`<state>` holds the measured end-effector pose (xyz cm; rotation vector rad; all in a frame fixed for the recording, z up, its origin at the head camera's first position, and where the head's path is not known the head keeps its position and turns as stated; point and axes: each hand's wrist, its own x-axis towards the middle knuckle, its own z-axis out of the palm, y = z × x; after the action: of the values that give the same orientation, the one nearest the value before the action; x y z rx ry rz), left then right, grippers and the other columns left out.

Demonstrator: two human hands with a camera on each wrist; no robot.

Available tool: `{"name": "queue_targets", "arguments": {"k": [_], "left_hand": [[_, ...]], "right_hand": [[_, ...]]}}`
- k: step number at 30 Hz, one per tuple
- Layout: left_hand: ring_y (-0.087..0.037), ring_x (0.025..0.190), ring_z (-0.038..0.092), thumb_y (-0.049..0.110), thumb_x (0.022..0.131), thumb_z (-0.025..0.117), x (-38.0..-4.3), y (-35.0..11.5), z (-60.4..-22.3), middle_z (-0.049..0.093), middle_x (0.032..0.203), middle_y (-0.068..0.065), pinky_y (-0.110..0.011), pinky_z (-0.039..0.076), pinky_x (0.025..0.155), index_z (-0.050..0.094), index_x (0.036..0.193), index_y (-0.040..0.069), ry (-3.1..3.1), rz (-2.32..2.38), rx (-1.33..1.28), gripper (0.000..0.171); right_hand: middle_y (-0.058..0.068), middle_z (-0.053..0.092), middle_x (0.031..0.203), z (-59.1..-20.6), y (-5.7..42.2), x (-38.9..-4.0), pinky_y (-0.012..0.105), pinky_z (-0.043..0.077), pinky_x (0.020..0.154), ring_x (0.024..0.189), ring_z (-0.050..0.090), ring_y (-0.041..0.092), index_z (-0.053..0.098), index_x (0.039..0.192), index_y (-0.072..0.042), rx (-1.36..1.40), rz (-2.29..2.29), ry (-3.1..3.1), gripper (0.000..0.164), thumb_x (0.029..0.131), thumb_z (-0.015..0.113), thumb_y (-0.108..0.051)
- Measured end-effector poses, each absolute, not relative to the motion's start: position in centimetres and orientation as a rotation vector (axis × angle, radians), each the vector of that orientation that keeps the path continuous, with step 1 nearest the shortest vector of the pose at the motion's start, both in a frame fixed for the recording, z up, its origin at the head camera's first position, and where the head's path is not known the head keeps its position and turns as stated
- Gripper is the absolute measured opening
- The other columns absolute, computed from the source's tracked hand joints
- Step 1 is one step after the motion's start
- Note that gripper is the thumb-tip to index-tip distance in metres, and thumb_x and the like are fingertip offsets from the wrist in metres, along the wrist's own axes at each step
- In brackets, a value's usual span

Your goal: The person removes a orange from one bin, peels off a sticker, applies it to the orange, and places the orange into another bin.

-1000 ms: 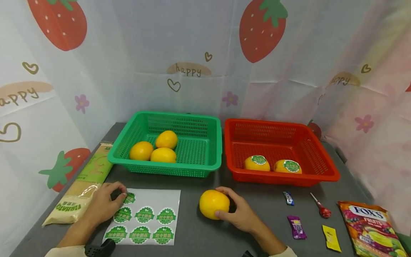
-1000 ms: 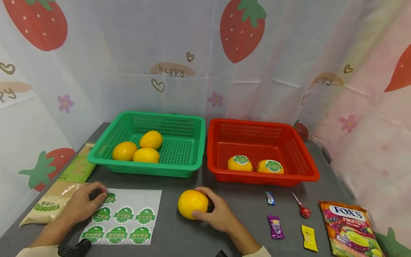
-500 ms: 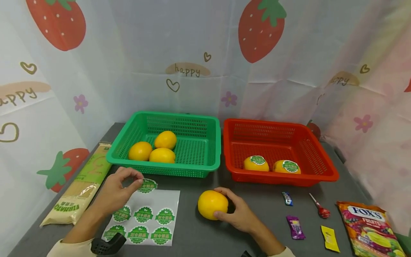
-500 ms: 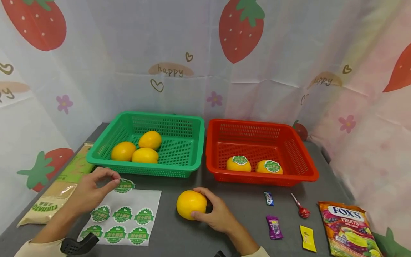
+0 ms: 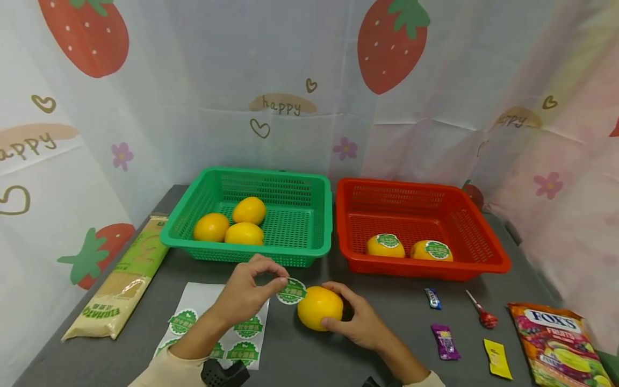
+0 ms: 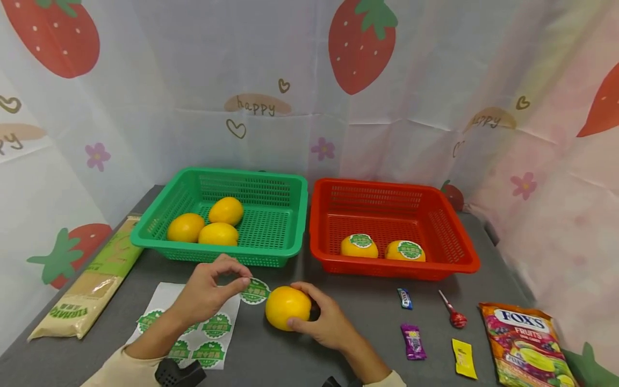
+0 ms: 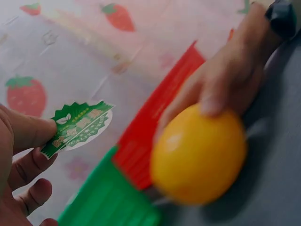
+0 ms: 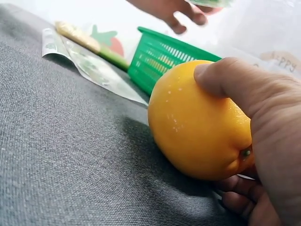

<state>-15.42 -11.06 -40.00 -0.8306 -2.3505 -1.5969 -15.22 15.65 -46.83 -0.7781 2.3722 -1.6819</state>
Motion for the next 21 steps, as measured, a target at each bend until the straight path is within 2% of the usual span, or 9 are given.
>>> {"name": "queue_targets", "arguments": {"k": [5,13,21], "left_hand": [[-0.019,0.089,0.052,0.011,0.09,0.07,-15.8,-8.3,-41.5,0.067,0.093,0.002,-0.043,0.043,0.083,0.072,0.094,0.011,-2.391,-1.662,-0.793,0.005],[-0.026,0.083,0.053,0.009,0.088,0.071,-16.1,-6.2,-43.3,0.065,0.086,0.004,-0.041,0.044,0.073,0.073,0.09,0.009,-2.401,-1.707,-0.73,0.003],[-0.023,0.078,0.052,0.009,0.085,0.074,-15.7,-4.7,-44.4,0.061,0.08,0.01,-0.042,0.044,0.07,0.072,0.089,0.01,-2.376,-1.582,-0.654,0.004]], "right_hand": [[-0.001,0.056,0.128,-48.1,15.9,-15.7,0.044,0.038,0.096,0.108,0.052,0.022,0.049,0.139,-0.013,-0.803,-1.683,2.353,0.057,0.088,0.073,-0.016],[-0.007,0.058,0.125,-48.2,16.0,-15.8,0.041,0.038,0.098,0.11,0.053,0.019,0.05,0.137,-0.026,-0.788,-1.663,2.352,0.059,0.084,0.077,-0.023],[-0.004,0.058,0.124,-48.2,16.2,-15.9,0.038,0.041,0.095,0.108,0.054,0.02,0.051,0.137,-0.024,-0.815,-1.682,2.329,0.058,0.085,0.076,-0.02]]}}
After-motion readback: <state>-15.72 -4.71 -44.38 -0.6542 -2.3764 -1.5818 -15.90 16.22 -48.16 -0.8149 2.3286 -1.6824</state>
